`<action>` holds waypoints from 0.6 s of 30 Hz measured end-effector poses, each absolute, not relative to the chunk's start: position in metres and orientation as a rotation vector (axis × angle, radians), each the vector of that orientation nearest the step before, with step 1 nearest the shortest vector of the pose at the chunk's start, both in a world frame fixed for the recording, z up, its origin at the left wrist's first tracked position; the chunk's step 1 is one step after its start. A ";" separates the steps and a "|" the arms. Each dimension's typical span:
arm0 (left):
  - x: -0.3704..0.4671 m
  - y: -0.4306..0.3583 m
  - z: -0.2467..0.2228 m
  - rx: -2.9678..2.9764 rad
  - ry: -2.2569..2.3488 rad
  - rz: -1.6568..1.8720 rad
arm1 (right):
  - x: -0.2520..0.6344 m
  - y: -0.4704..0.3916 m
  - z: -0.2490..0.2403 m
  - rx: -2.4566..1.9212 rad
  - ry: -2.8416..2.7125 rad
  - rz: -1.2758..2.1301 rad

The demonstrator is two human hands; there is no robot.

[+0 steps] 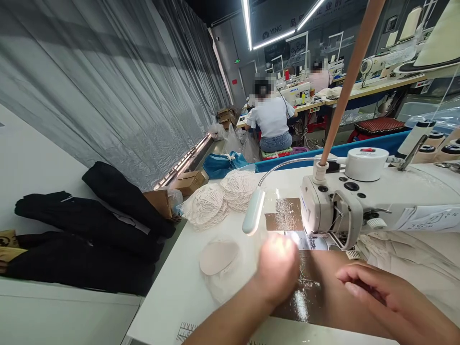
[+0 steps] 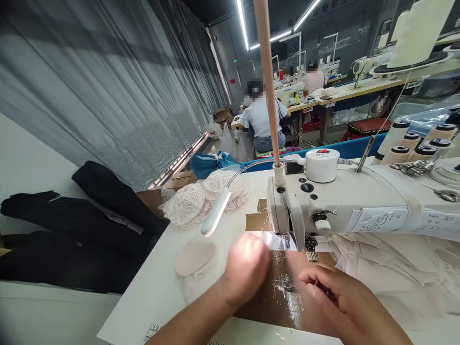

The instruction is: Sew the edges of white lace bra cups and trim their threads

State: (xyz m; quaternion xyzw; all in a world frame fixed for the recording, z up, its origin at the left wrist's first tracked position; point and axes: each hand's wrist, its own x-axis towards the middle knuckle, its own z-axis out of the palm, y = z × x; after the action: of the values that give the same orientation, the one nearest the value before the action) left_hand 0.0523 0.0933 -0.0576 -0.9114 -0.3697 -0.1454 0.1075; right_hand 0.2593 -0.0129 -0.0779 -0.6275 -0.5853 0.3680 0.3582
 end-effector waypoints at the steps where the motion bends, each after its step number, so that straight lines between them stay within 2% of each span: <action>1: 0.068 0.089 -0.069 -2.695 -1.051 -0.377 | 0.260 -0.005 -0.077 -1.635 -1.629 0.909; 4: 0.097 0.071 -0.087 -2.736 -0.922 -0.123 | 0.258 0.014 -0.077 -1.661 -1.919 0.794; 7: 0.097 0.060 -0.082 -2.817 -0.837 0.085 | 0.249 0.021 -0.086 -1.632 -2.080 0.654; 9: 0.088 0.061 -0.071 -2.902 -0.843 0.036 | 0.243 0.021 -0.098 -1.637 -2.142 0.502; 13: 0.067 0.080 -0.052 -3.220 -0.839 -0.212 | 0.236 0.016 -0.125 -1.621 -2.192 -0.026; 18: 0.061 0.098 -0.065 -3.269 -0.831 -0.469 | 0.233 0.016 -0.129 -1.638 -2.178 -0.398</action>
State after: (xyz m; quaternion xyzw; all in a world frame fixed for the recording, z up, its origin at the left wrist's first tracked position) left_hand 0.0605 0.0985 -0.0645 -0.9516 -0.2418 -0.1365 -0.1317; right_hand 0.2333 0.0156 -0.1290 -0.5836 -0.7761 -0.1417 0.1924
